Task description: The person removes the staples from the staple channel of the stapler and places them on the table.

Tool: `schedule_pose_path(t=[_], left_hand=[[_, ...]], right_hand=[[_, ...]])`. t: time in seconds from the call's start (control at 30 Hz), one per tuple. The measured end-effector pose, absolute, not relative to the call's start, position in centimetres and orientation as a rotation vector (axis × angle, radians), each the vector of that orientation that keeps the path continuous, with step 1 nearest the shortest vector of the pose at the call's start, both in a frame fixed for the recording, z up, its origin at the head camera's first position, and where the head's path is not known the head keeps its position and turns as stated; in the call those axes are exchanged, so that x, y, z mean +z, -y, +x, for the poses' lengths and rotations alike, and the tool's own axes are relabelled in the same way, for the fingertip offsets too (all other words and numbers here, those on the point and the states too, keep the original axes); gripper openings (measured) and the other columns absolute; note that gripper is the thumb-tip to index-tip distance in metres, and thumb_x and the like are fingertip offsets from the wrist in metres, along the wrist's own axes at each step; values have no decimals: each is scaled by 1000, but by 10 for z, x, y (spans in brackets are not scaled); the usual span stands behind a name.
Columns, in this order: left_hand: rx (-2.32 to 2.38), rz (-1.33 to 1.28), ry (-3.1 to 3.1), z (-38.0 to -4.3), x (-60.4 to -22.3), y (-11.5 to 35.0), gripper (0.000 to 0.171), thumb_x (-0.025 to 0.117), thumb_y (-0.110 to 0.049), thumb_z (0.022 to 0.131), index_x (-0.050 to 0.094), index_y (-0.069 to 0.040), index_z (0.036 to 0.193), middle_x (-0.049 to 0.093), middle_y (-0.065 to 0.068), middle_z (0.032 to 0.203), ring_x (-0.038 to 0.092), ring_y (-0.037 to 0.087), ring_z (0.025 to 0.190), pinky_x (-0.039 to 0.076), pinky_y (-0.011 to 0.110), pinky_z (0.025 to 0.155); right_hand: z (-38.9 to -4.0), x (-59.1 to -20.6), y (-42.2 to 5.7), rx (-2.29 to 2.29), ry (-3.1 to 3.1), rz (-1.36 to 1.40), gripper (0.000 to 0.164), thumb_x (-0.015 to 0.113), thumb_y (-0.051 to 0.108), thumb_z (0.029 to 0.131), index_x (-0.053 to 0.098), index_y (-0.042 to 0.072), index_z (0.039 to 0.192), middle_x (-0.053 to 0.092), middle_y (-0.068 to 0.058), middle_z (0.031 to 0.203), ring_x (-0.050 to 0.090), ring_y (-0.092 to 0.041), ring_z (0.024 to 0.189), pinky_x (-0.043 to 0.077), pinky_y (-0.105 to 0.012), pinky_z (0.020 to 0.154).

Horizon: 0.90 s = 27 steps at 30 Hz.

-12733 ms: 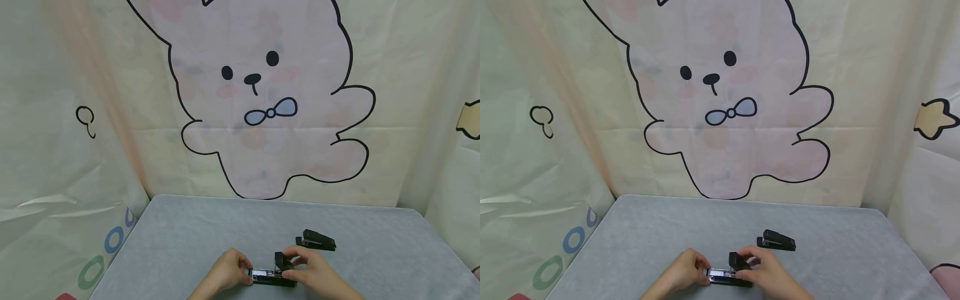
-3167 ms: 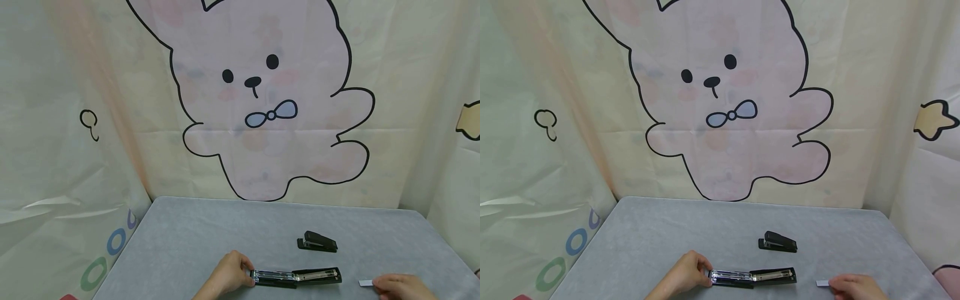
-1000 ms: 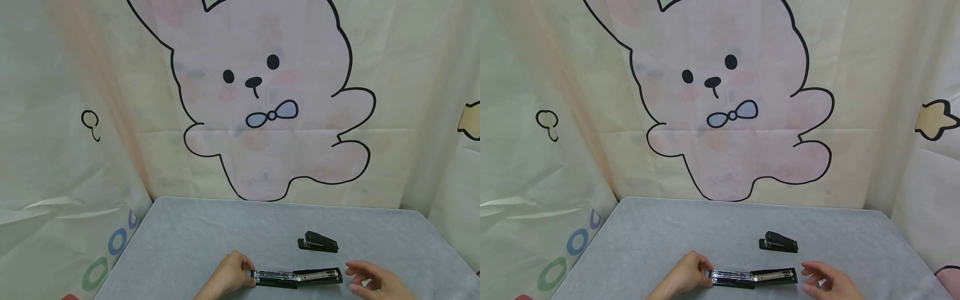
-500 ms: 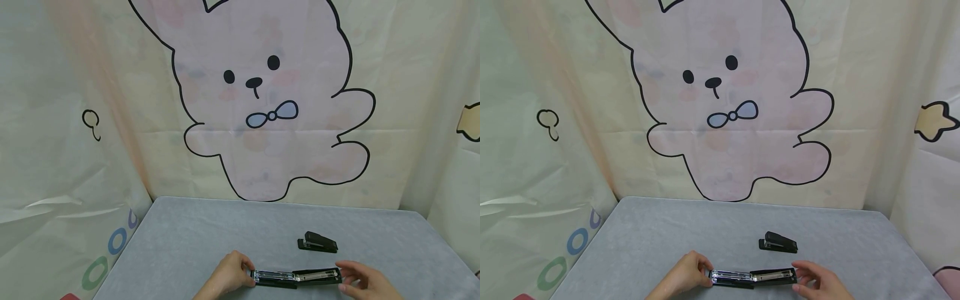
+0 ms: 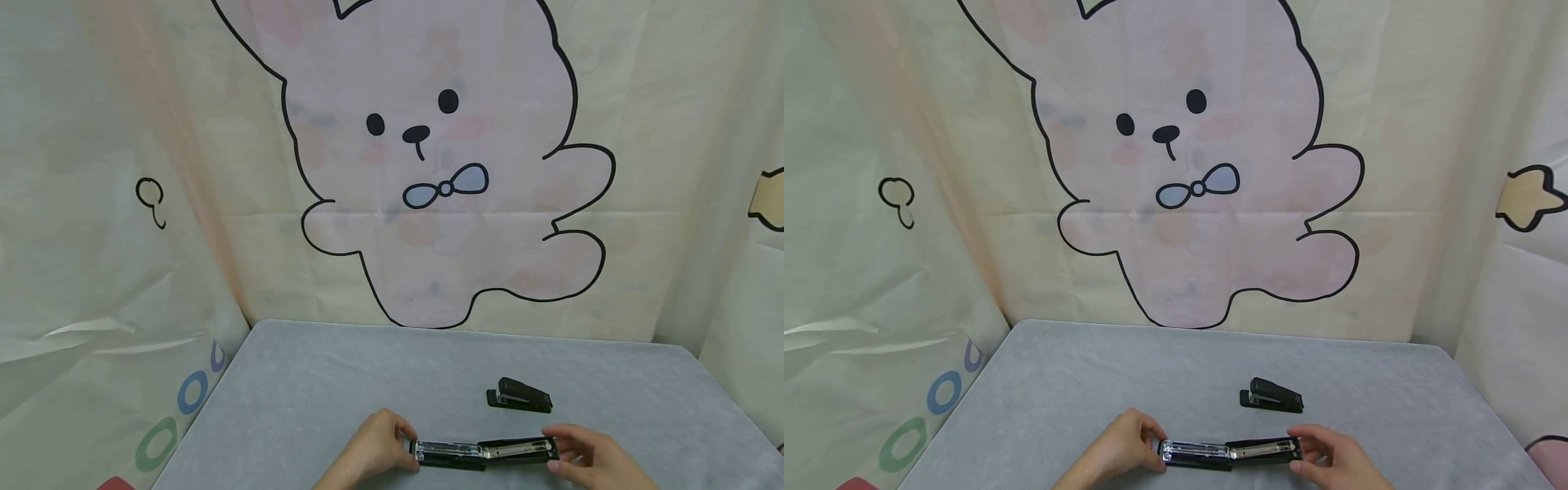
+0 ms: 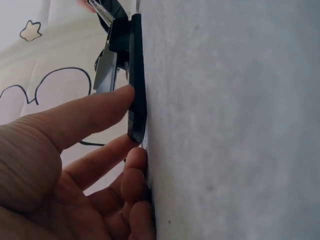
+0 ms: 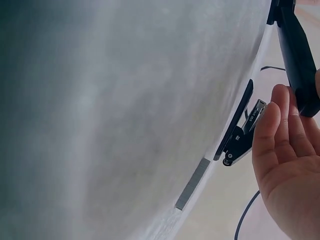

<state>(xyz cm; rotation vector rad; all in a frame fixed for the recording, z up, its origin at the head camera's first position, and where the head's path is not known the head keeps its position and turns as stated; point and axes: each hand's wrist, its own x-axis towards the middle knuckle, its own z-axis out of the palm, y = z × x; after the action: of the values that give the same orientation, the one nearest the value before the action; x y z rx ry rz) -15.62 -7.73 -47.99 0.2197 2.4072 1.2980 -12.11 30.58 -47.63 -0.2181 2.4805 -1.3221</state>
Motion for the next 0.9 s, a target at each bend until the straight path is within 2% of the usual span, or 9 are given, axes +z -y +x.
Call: schedule_pose_path(t=[0.33, 0.5, 0.63, 0.8, 0.9], left_hand=[[1281, 288, -2514, -151, -485, 75, 35, 94, 7, 57, 77, -9, 82, 57, -3, 57, 48, 11, 51, 36, 27, 48], [1265, 289, -2524, -151, -485, 75, 33, 91, 7, 58, 77, -11, 81, 56, -3, 59, 48, 13, 52, 35, 28, 49], [1249, 308, -2521, -154, -483, 76, 31, 91, 6, 59, 76, -11, 81, 57, -2, 61, 49, 13, 54, 35, 28, 51], [1290, 307, -2479, -156, -482, 78, 31, 90, 8, 61, 76, -10, 82, 57, -2, 62, 48, 13, 55, 35, 27, 53], [1315, 326, -2478, -156, -481, 80, 32, 90, 9, 60, 75, -9, 83, 57, -3, 62, 48, 12, 55, 35, 26, 53]], right_hand=[[-122, -476, -305, -1336, -2455, -273, 53, 78, 19, 95, 59, -14, 133, 67, -7, 102, 57, -5, 79, 54, -30, 68], [-123, -475, -304, -1373, -2425, -277, 51, 77, 16, 96, 59, -15, 132, 66, -7, 100, 56, -7, 78, 53, -30, 67], [-123, -474, -305, -1410, -2409, -280, 53, 78, 18, 96, 59, -17, 131, 70, -10, 104, 61, -6, 81, 55, -30, 70], [-124, -474, -303, -1426, -2414, -238, 66, 82, 32, 91, 60, -15, 132, 74, -12, 109, 69, -10, 87, 58, -30, 73], [-124, -472, -301, -1434, -2428, -268, 64, 82, 28, 91, 60, -16, 132, 75, -16, 111, 70, -8, 88, 58, -30, 73]])
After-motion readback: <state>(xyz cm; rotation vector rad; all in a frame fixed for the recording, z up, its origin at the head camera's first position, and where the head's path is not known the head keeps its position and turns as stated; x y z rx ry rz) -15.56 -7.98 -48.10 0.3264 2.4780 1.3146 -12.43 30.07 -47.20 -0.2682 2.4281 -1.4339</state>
